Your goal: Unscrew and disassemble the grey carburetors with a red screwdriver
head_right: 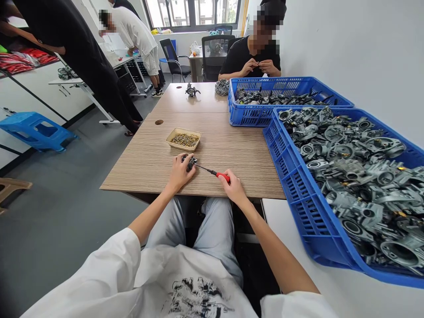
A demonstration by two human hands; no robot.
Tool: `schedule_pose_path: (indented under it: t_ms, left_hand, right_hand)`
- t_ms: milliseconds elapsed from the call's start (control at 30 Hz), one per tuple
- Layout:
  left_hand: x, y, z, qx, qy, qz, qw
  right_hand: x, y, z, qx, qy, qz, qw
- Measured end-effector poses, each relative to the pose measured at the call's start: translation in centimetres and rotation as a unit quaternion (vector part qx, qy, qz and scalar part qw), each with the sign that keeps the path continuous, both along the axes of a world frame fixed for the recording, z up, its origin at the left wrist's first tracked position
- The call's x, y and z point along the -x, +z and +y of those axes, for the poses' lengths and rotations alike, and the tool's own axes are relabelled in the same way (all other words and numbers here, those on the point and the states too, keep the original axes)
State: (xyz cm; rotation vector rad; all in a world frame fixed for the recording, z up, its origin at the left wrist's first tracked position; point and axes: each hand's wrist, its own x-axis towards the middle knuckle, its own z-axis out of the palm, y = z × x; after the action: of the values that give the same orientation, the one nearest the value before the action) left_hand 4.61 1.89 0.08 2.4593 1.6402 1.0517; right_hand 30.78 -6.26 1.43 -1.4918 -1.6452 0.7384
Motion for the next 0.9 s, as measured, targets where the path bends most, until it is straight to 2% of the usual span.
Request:
schedule_pose_path:
  t_ms: [467,900]
  left_hand:
    - [-0.04,0.24,-0.17,0.018,-0.005,-0.006,1.0]
    - [0.07,0.19,-0.1,0.012,-0.005,-0.001,1.0]
  right_hand:
    - [0.09,0.29,-0.08,0.012,0.003,-0.007,1.0]
    - [-0.05,-0.33,-0.05,0.011,0.006,0.002,1.0]
